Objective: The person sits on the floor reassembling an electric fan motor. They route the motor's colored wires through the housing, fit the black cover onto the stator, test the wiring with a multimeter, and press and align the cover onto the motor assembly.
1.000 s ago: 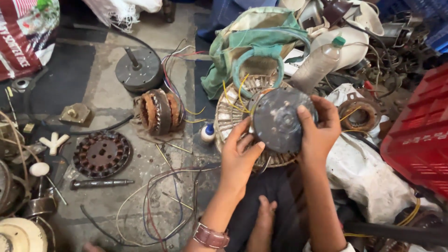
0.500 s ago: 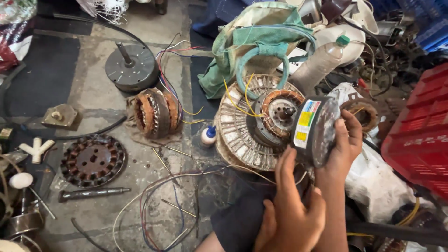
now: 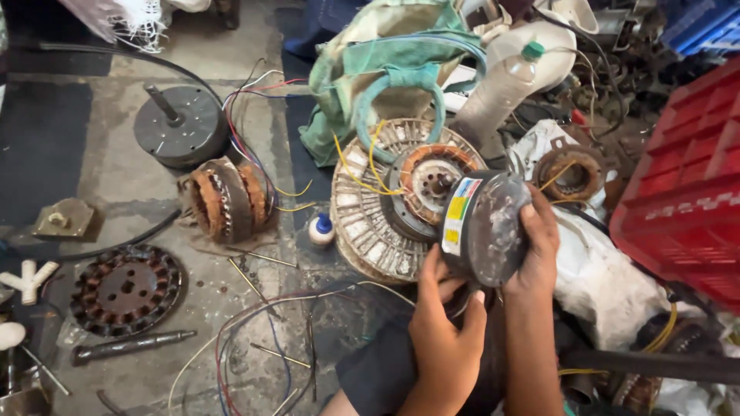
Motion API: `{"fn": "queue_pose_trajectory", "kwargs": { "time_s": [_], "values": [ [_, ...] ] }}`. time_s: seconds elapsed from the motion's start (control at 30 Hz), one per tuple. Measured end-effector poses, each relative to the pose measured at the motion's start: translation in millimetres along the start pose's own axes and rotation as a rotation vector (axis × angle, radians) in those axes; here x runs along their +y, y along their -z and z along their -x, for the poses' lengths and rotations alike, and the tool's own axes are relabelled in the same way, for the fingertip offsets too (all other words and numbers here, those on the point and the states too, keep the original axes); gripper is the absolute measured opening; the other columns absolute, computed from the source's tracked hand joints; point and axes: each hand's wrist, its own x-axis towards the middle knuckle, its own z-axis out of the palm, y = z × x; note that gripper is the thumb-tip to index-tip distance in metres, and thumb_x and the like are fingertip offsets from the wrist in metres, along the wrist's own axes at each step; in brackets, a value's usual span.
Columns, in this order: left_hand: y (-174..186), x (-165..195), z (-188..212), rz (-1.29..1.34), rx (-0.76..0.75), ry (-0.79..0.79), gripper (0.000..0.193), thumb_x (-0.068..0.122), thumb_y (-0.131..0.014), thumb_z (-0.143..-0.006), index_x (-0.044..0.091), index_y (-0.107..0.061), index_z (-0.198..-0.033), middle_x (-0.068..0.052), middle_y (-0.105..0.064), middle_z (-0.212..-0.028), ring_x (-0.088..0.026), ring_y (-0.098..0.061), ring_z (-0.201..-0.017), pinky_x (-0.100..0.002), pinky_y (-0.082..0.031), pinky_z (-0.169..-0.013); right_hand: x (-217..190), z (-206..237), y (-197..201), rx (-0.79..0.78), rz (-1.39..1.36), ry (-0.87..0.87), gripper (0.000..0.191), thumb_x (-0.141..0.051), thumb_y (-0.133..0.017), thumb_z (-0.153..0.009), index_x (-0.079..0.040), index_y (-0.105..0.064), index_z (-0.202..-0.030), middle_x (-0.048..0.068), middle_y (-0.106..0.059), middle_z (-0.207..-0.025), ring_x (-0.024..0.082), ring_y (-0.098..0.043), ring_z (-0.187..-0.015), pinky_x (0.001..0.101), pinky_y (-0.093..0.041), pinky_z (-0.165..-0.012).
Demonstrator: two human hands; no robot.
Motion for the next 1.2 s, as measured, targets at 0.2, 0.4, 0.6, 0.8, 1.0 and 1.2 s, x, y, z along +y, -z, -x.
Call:
{"fn": "queue_pose_trajectory", "kwargs": {
  "time_s": [0.2, 0.4, 0.6, 0.8, 1.0, 1.2],
  "values": [
    [-14.0, -3.0, 13.0, -0.242, -0.117, 0.033, 0.061, 0.017, -0.071, -0.093, -0.002, -0.045, -0.145, -0.018, -0.070, -0.121, -0.032, -0.075, -0.087, -0.038, -0.058, -0.076, -12.1, -11.4, 46.9, 0.059, -0.200, -0.243, 0.037, -0.038, -0.064, -0.104, -0.005, -0.068, -0.120, 0.009, -0.074, -0.113, 0.023, -0.071, -0.099, 0.0379, -0.058, -0.092],
    [-52.8, -3.5, 21.9, -0.587, -0.061, -0.154, 0.024, 0.023, -0.061, -0.104, 0.002, -0.060, -0.092, -0.020, -0.066, -0.086, -0.041, -0.065, -0.079, -0.051, -0.049, -0.067, -2.2, -20.5, 78.3, 0.146, -0.373, -0.192, 0.035, -0.039, -0.063, -0.108, -0.007, -0.069, -0.121, 0.008, -0.074, -0.115, 0.023, -0.071, -0.100, 0.0376, -0.058, -0.094],
    [-50.4, -1.1, 20.6, -0.621, 0.027, -0.158, 0.034, 0.027, -0.064, -0.100, 0.007, -0.055, -0.075, -0.015, -0.063, -0.068, -0.040, -0.063, -0.066, -0.051, -0.046, -0.056, 0.3, -25.0, 71.3, 0.136, -0.369, -0.268, 0.037, -0.038, -0.061, -0.105, -0.005, -0.071, -0.119, 0.009, -0.075, -0.112, 0.024, -0.072, -0.098, 0.0370, -0.058, -0.092],
    [-35.4, 7.3, 19.3, -0.604, 0.049, -0.160, 0.037, 0.023, -0.065, -0.099, 0.006, -0.052, -0.069, -0.012, -0.056, -0.058, -0.035, -0.058, -0.055, -0.047, -0.041, -0.049, -8.2, -28.7, 39.8, 0.107, -0.312, -0.254, 0.035, -0.035, -0.063, -0.105, -0.003, -0.071, -0.119, 0.011, -0.075, -0.114, 0.024, -0.072, -0.099, 0.0385, -0.058, -0.094],
    [-28.1, 12.1, 16.2, -0.573, 0.066, -0.173, 0.036, 0.022, -0.066, -0.098, 0.006, -0.051, -0.069, -0.011, -0.055, -0.058, -0.033, -0.058, -0.053, -0.046, -0.040, -0.048, -25.6, -48.7, 17.5, 0.032, -0.265, -0.383, 0.032, -0.032, -0.065, -0.102, -0.003, -0.071, -0.114, 0.014, -0.076, -0.109, 0.027, -0.074, -0.096, 0.0420, -0.061, -0.092],
    [-19.7, 9.6, 15.4, -0.566, 0.070, -0.165, 0.035, 0.021, -0.066, -0.098, 0.006, -0.051, -0.070, -0.011, -0.054, -0.058, -0.033, -0.057, -0.052, -0.046, -0.040, -0.049, -23.9, -64.4, 3.8, -0.059, -0.191, -0.429, 0.027, -0.028, -0.067, -0.100, -0.006, -0.070, -0.115, 0.013, -0.076, -0.108, 0.026, -0.074, -0.095, 0.0427, -0.062, -0.089]
  ]
}}
